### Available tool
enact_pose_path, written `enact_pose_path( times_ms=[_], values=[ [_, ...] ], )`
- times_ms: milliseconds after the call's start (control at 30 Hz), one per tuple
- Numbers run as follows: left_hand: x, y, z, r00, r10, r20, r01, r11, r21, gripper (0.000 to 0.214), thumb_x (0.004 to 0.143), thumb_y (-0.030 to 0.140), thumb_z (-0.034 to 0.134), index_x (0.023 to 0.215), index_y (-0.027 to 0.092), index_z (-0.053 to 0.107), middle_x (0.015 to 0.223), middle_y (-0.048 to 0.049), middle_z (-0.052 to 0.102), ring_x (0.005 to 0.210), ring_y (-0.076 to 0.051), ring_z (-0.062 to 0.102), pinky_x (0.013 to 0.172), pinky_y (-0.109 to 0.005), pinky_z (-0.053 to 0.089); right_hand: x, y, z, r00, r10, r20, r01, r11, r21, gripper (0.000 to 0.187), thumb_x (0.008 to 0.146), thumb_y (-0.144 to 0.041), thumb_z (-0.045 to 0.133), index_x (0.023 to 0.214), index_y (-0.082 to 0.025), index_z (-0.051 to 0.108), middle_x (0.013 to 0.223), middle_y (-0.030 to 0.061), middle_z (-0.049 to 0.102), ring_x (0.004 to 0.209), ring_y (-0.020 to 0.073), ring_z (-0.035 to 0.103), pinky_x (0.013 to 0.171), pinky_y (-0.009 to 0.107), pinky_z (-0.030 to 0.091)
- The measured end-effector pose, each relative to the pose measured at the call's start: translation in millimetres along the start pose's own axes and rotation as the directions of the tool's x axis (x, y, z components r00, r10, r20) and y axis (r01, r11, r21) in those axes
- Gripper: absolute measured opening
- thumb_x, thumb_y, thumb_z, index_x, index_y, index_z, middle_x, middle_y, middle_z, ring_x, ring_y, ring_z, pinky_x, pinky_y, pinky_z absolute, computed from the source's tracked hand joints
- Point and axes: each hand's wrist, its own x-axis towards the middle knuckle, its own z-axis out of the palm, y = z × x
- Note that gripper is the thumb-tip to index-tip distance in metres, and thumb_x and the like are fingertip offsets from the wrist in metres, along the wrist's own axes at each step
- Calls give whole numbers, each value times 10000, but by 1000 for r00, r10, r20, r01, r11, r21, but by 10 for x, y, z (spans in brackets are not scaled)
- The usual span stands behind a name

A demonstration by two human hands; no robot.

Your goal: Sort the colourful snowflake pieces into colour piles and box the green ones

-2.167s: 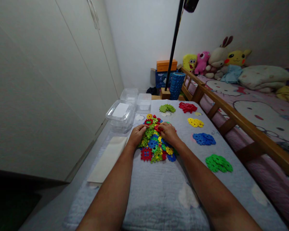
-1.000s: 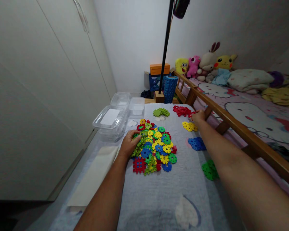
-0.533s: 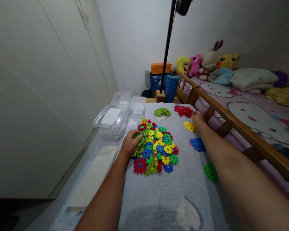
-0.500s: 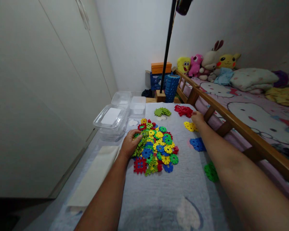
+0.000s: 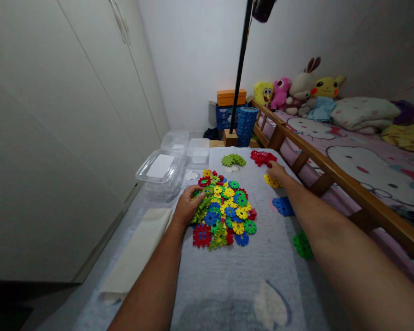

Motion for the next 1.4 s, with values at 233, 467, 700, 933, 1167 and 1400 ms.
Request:
enact_pose_path(
  times_ms=[233,467,700,933,1167,1400],
  values=[
    [3,-40,3,1000,8,4,-9,1000,12,256,823,425,627,958,218,694,1101,-69,676,1090,-248,622,1054,-409,450,-72,-54,-50,1000,-11,22,11,1000,-24,479,653,-27,534,1076,-148,721,1083,95,741,1060,227,643,982,327,472],
    [8,-17,3,999,-33,-6,33,998,-61,281,815,449,633,954,213,695,1088,-72,687,1088,-252,629,1053,-415,453,-302,-419,-154,989,-141,-37,140,990,-29,452,727,-57,512,1125,-97,721,1188,147,718,1132,244,636,1060,375,443],
    [17,-14,-6,996,-86,-24,82,988,-129,321,804,468,634,970,200,698,1084,-77,702,1069,-245,642,1002,-398,486,-1321,-795,82,846,-411,341,415,907,63,310,832,-210,580,1096,-184,740,1139,83,746,1018,226,675,969,349,495],
    [14,-12,-5,994,-101,-30,96,986,-138,317,790,450,643,961,189,701,1039,-71,704,1026,-235,637,977,-386,483,-1842,-690,274,858,-401,320,463,875,-143,366,795,-156,618,1150,-174,703,1205,130,683,1131,255,586,1018,377,425],
    [20,-27,15,989,-128,-71,114,979,-168,325,756,449,665,932,180,714,935,-46,705,921,-215,643,887,-352,511,-1914,-706,156,903,-355,240,359,933,31,245,753,-142,620,984,-181,693,964,57,691,907,207,609,849,311,458],
    [20,-33,18,986,-139,-87,120,975,-189,357,727,468,670,913,166,710,882,-42,697,869,-208,640,829,-333,515,-2012,-739,48,938,-320,136,286,932,220,168,766,-188,580,866,-209,713,838,22,691,795,191,616,793,309,464]
  ],
)
